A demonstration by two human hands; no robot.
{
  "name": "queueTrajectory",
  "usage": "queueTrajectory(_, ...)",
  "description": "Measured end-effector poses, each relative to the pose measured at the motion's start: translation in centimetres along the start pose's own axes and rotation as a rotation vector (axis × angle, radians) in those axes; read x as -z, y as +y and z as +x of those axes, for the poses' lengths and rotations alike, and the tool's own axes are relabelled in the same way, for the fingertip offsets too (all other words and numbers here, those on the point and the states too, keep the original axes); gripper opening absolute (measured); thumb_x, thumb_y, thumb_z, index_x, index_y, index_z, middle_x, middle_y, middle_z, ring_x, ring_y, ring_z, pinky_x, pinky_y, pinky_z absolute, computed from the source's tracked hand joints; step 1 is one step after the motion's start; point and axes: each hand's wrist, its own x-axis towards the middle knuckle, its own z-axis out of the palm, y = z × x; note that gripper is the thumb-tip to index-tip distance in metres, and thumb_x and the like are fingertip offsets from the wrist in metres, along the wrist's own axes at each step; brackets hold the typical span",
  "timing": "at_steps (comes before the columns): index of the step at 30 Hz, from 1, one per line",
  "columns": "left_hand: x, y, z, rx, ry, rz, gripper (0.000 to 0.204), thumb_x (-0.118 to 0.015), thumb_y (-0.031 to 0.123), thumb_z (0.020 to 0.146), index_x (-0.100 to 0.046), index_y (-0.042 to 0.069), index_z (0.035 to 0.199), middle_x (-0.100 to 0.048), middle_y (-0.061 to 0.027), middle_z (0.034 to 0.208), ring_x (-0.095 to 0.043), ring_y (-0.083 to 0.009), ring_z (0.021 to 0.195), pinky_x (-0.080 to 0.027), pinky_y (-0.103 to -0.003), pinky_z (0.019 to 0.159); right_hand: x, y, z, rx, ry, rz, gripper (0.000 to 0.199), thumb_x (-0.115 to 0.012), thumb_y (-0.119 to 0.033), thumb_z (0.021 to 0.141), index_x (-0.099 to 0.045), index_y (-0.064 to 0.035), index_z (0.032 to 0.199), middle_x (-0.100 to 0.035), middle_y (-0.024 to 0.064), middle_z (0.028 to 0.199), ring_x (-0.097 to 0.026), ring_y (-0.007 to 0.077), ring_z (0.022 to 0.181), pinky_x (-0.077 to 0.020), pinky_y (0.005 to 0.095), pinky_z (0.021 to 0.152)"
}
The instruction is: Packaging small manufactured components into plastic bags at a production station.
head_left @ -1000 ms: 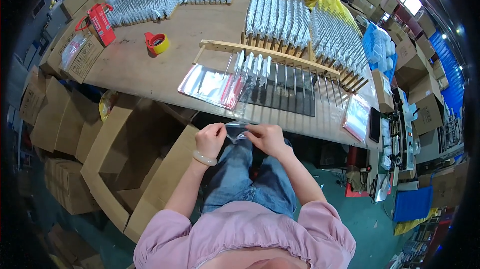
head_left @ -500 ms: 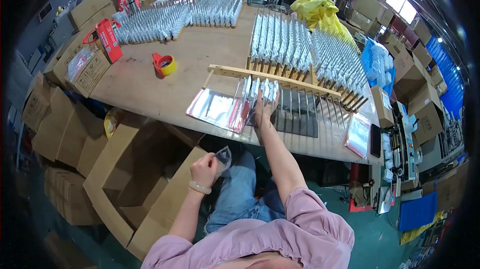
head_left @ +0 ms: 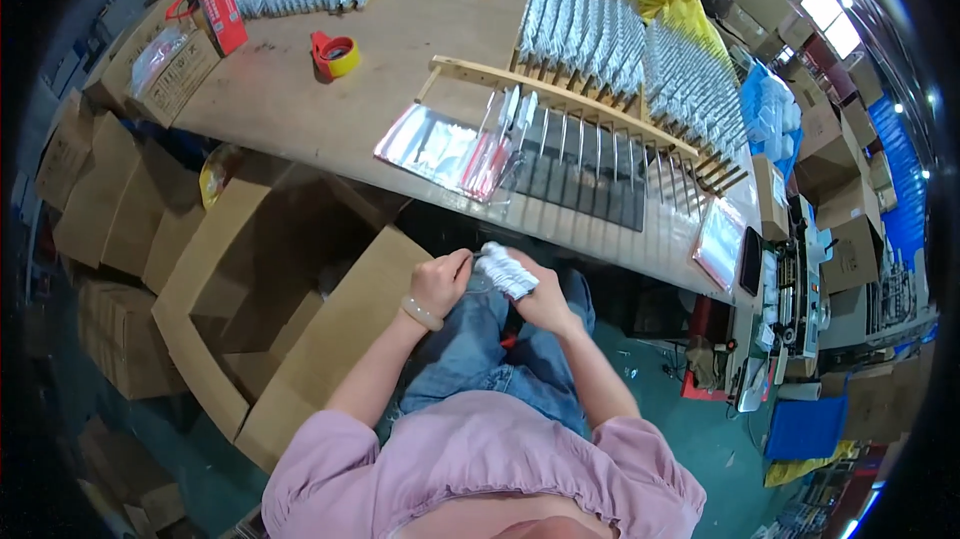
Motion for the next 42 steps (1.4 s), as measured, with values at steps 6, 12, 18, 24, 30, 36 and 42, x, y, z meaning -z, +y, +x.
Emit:
queueTrajectory(6,-2.5,1.6,-1.0,0.044,0.023,-0.128,0.011,-0.059,0.011,0.081,-0.065,0.005,0.088,-0.063,-0.0175,0.074,-0.063,-0.0336,0.066,-0.050,-0.039,0.058,2.5,0.3,3.4,-0.556,-0.838,-0.363,0.037,-0.055,-0.010,0.080,-0.055,-0.0053,0.117,-0.064,0.0168,0.092,-0.066,0.0188,0.080,-0.0527,0.0335,0.067)
queueTrajectory(12,-3.8,2.5,-1.4,0.105,0.022,-0.138,0.013,-0.058,0.013,0.082,-0.066,0.004,0.088,-0.063,-0.0189,0.077,-0.063,-0.0340,0.069,-0.050,-0.039,0.060,3.1,1.1,2.4,-0.586,-0.625,0.087,0.035,-0.058,-0.013,0.079,-0.059,-0.0099,0.114,-0.065,0.0104,0.076,-0.064,0.0172,0.067,-0.0526,0.0312,0.056)
queueTrajectory(18,-3.9,2.9,-0.7,0.132,0.046,-0.170,0.013,-0.058,0.014,0.082,-0.066,0.005,0.087,-0.063,-0.0185,0.074,-0.063,-0.0341,0.067,-0.050,-0.039,0.058,4.0,-0.4,3.0,-0.647,-0.703,-0.142,0.042,-0.059,-0.007,0.077,-0.057,-0.0119,0.118,-0.064,0.0090,0.077,-0.063,0.0188,0.070,-0.0507,0.0297,0.058)
queueTrajectory(24,-4.3,2.7,0.2,0.163,0.072,-0.149,0.014,-0.059,0.015,0.082,-0.067,0.005,0.087,-0.063,-0.0185,0.073,-0.063,-0.0339,0.066,-0.050,-0.038,0.057,4.1,2.0,3.2,-0.220,-0.755,-0.415,0.046,-0.060,-0.012,0.073,-0.056,-0.0142,0.119,-0.066,0.0165,0.085,-0.063,0.0312,0.081,-0.0505,0.0380,0.069)
queueTrajectory(30,-4.5,3.4,0.5,0.124,0.075,-0.170,0.014,-0.060,0.015,0.082,-0.067,0.004,0.087,-0.063,-0.0182,0.074,-0.063,-0.0324,0.065,-0.050,-0.037,0.056,3.7,1.8,4.2,-0.251,-0.817,-0.510,0.036,-0.061,-0.013,0.067,-0.064,-0.0095,0.103,-0.065,0.0185,0.087,-0.061,0.0365,0.086,-0.0490,0.0427,0.076)
queueTrajectory(36,-3.6,3.4,1.0,0.094,0.087,-0.183,0.012,-0.057,0.013,0.084,-0.066,0.005,0.087,-0.064,-0.0180,0.075,-0.063,-0.0346,0.068,-0.051,-0.040,0.058,4.8,0.1,6.0,-0.225,-0.827,-0.649,0.028,-0.060,-0.010,0.066,-0.066,-0.0058,0.093,-0.065,0.0194,0.085,-0.062,0.0365,0.083,-0.0495,0.0435,0.074)
queueTrajectory(42,-3.2,2.4,1.0,0.066,0.018,-0.255,0.013,-0.062,0.014,0.081,-0.066,0.003,0.088,-0.065,-0.0155,0.077,-0.064,-0.0306,0.065,-0.051,-0.035,0.058,5.6,0.4,5.1,0.228,-0.678,-0.665,0.021,-0.062,-0.007,0.064,-0.066,-0.0048,0.084,-0.062,0.0121,0.088,-0.058,0.0292,0.089,-0.0479,0.0358,0.079)
